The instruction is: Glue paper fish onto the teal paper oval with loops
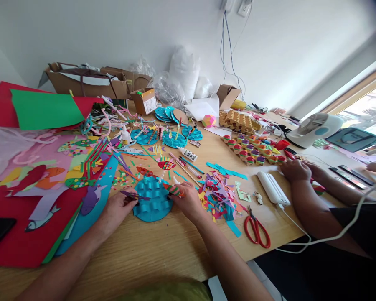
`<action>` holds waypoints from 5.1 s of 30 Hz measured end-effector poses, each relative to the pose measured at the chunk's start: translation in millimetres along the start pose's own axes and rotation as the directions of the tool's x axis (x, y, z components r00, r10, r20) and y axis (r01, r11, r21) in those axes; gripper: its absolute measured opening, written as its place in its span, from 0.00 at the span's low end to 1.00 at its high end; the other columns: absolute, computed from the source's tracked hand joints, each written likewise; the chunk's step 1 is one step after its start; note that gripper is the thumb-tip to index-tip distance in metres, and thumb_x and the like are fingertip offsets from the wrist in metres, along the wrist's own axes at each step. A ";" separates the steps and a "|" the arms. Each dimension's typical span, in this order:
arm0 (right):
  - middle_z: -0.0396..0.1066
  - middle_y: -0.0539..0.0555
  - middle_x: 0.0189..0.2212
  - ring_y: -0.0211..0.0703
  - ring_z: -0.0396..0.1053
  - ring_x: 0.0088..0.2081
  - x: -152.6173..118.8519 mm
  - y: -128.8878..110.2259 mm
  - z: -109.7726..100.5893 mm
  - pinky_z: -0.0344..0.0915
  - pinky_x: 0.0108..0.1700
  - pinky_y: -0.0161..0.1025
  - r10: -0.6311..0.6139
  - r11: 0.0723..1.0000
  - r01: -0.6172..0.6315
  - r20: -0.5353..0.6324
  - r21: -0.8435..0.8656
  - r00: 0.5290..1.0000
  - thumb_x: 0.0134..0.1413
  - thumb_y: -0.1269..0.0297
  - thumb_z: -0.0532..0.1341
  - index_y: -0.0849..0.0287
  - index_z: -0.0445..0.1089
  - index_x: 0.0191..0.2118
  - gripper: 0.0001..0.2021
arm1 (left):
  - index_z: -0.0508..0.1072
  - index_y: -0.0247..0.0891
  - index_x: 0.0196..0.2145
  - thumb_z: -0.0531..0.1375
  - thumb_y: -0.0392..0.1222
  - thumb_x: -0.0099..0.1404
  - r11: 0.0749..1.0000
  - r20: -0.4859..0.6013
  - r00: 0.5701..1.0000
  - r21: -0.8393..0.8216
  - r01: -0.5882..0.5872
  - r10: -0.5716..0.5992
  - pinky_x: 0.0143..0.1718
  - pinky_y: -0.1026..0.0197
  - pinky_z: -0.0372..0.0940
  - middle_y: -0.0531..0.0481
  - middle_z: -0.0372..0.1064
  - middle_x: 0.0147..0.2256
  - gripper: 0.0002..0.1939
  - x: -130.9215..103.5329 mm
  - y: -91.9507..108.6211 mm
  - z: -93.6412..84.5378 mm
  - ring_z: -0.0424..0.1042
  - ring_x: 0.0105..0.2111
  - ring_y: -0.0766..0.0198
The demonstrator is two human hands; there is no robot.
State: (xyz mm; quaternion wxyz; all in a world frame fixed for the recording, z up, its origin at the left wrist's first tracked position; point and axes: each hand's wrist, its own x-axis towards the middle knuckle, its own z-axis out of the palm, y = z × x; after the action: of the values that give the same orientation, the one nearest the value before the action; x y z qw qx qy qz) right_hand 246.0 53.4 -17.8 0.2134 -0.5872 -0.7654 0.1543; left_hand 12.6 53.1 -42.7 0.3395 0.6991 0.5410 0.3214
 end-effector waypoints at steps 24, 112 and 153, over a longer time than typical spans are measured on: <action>0.68 0.51 0.27 0.41 0.66 0.34 1.5 -3.0 -6.1 0.57 0.36 0.34 0.031 0.999 -0.032 0.062 0.008 0.998 0.42 0.72 0.65 0.56 0.73 0.27 0.04 | 0.72 0.39 0.29 0.57 0.45 0.51 0.996 -0.120 0.993 0.086 0.021 -0.011 0.31 0.57 0.67 0.48 0.75 0.28 0.10 -2.9 -18.6 7.7 0.73 0.30 0.55; 0.66 0.49 0.24 0.39 0.64 0.32 2.7 5.0 -0.2 0.55 0.35 0.33 0.015 0.991 -0.022 0.054 0.130 0.998 0.42 0.73 0.64 0.58 0.70 0.23 0.05 | 0.73 0.42 0.27 0.56 0.48 0.50 0.999 -0.129 0.992 0.029 0.017 -0.013 0.29 0.59 0.70 0.51 0.76 0.27 0.10 -3.9 -14.1 7.3 0.75 0.28 0.56; 0.66 0.49 0.24 0.39 0.63 0.33 1.0 6.4 0.8 0.56 0.35 0.33 0.005 0.985 -0.011 0.034 0.175 0.999 0.42 0.76 0.63 0.58 0.69 0.23 0.06 | 0.73 0.41 0.30 0.57 0.46 0.51 0.999 -0.111 0.994 0.045 0.004 0.001 0.33 0.56 0.70 0.49 0.76 0.31 0.10 -3.9 -16.3 6.1 0.75 0.31 0.54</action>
State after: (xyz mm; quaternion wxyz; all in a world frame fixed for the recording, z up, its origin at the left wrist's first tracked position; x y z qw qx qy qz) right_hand 250.8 56.0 -21.5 0.2508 -0.5665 -0.7501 0.2315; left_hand 8.0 51.6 -59.9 0.2933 0.6871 0.5667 0.3475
